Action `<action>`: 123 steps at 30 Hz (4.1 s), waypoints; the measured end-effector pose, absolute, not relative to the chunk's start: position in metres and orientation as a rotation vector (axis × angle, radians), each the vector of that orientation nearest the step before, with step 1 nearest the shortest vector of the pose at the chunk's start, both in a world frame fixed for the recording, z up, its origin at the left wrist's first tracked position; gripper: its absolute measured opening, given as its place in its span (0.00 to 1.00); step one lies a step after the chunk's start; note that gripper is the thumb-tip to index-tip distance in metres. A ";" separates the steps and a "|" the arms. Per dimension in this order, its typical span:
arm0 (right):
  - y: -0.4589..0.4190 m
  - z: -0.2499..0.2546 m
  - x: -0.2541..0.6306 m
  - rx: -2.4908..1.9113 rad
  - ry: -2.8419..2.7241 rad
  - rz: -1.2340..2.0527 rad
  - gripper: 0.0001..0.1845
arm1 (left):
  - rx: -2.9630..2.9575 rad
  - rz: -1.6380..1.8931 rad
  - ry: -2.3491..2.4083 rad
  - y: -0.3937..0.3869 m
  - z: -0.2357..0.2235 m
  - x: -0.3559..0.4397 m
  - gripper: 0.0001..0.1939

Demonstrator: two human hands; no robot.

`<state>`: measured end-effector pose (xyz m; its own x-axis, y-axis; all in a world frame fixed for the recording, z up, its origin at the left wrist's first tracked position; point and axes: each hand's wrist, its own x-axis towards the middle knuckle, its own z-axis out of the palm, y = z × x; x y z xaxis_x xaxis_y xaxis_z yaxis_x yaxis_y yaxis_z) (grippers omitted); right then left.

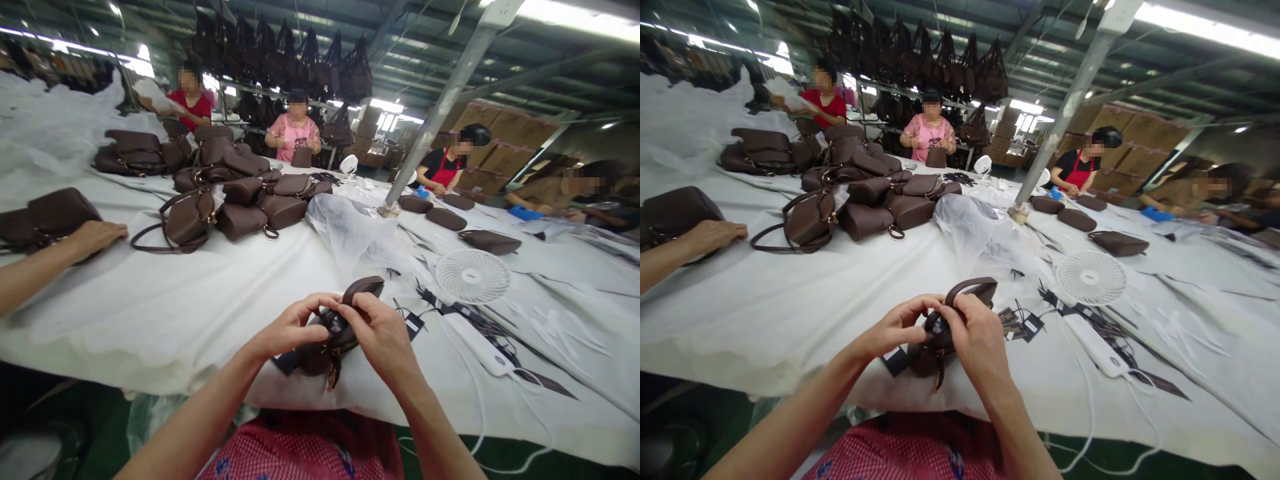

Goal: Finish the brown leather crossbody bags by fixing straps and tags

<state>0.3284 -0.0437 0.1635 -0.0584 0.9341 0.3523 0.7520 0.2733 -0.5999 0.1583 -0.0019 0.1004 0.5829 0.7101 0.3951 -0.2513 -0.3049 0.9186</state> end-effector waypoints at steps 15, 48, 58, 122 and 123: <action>-0.054 0.153 0.325 -1.497 -1.815 0.103 0.11 | 1.887 1.260 0.620 -0.030 0.081 0.186 0.22; -0.042 0.159 0.360 -1.470 -1.809 0.719 0.10 | 1.680 1.322 0.677 -0.025 0.099 0.202 0.12; -0.030 0.160 0.352 -1.591 -1.945 0.567 0.07 | 1.797 1.457 0.796 -0.022 0.085 0.212 0.07; -0.014 0.174 0.384 -1.405 -2.183 0.520 0.11 | 2.851 1.025 0.789 -0.012 0.132 0.194 0.10; -0.014 0.173 0.383 -1.403 -2.172 0.510 0.12 | 2.858 0.959 0.804 -0.012 0.134 0.195 0.09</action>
